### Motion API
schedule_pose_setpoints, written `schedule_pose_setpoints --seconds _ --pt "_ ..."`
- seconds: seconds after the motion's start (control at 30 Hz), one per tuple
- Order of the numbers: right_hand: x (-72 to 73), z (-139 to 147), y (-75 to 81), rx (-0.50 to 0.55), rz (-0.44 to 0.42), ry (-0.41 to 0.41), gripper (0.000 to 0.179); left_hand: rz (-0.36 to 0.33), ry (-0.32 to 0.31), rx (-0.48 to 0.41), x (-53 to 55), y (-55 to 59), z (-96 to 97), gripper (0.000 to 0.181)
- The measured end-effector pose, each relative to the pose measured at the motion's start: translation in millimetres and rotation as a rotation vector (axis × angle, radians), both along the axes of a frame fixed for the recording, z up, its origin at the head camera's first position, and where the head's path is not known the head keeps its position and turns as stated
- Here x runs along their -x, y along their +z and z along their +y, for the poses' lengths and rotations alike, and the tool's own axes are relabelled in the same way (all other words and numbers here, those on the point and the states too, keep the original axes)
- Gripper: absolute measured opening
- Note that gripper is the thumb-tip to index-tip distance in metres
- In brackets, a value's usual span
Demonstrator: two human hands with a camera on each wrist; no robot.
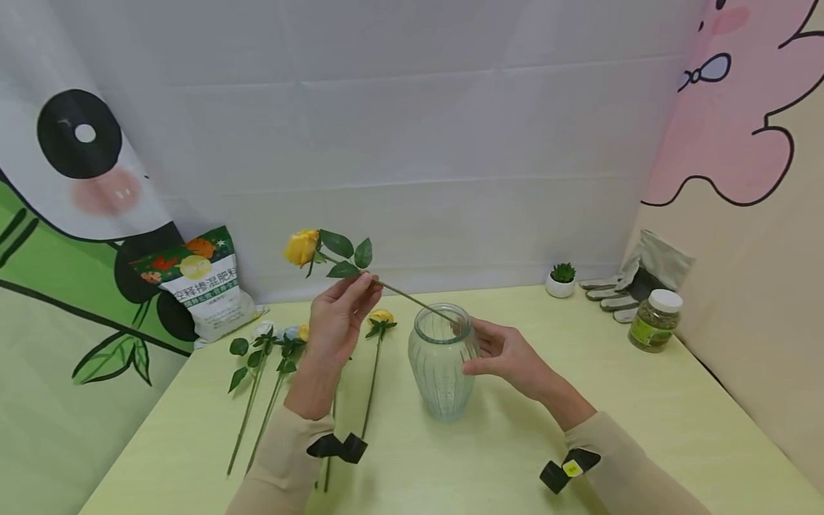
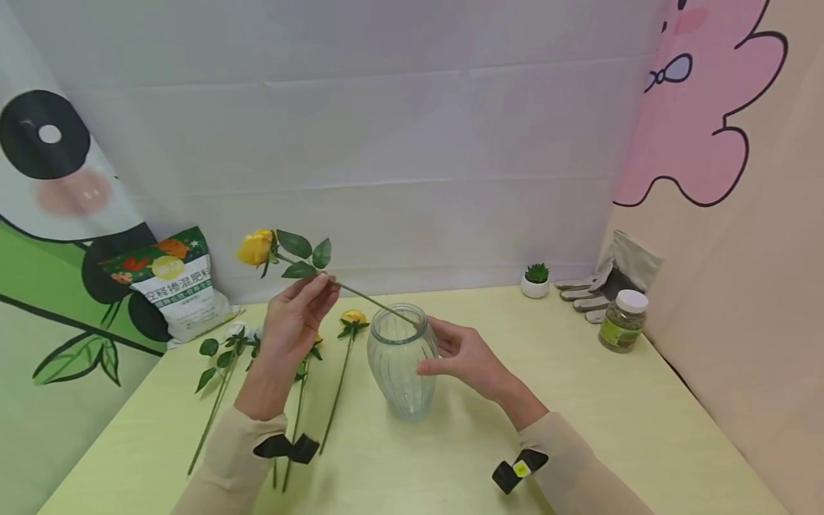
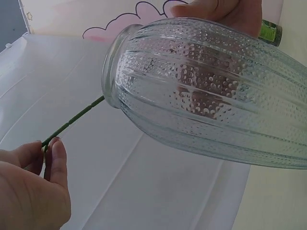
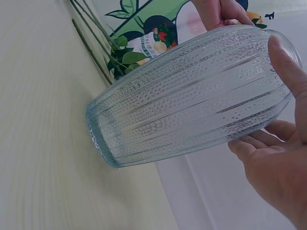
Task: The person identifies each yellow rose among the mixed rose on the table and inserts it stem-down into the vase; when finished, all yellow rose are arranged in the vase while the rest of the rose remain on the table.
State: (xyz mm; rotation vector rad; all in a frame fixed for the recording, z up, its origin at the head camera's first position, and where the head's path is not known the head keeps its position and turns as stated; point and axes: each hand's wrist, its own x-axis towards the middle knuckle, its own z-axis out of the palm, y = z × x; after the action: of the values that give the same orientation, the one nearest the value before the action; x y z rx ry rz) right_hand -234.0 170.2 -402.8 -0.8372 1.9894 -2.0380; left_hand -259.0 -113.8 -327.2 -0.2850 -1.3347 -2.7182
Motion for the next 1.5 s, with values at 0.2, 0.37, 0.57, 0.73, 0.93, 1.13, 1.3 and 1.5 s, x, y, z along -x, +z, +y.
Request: schedule_pose_setpoints --seconds 0.2,0.37,0.57,0.73,0.93,1.13,1.3,1.5 --pt "0.0 -0.8 -0.3 0.001 -0.003 0.007 0.089 -0.02 -0.04 -0.008 1.2 -1.4 8.3 0.014" --pt "-0.1 -1.7 -0.1 -0.005 -0.006 0.004 0.089 -0.022 -0.087 0.01 0.9 -5.0 15.0 0.019" --pt "-0.6 -2.0 1.0 -0.011 -0.015 -0.003 0.089 -0.004 -0.073 0.118 0.8 -9.9 23.5 0.026" --pt "0.2 -2.8 -0.5 -0.021 -0.016 -0.008 0.088 0.014 -0.085 0.193 0.8 -13.1 30.2 0.023" --pt "-0.2 -3.3 -0.4 -0.034 -0.019 -0.023 0.089 0.049 -0.09 0.249 1.6 -16.5 35.2 0.02" --pt "-0.4 -2.6 -1.0 -0.043 -0.019 -0.029 0.085 0.061 -0.09 0.298 5.1 -20.3 37.6 0.018" --pt "0.7 -1.7 -2.1 -0.032 -0.011 -0.024 0.087 0.076 -0.073 0.417 5.3 -21.0 39.6 0.009" --pt "0.8 -0.7 -1.9 -0.029 -0.003 -0.021 0.089 0.063 -0.092 0.534 3.4 -21.7 39.7 0.024"
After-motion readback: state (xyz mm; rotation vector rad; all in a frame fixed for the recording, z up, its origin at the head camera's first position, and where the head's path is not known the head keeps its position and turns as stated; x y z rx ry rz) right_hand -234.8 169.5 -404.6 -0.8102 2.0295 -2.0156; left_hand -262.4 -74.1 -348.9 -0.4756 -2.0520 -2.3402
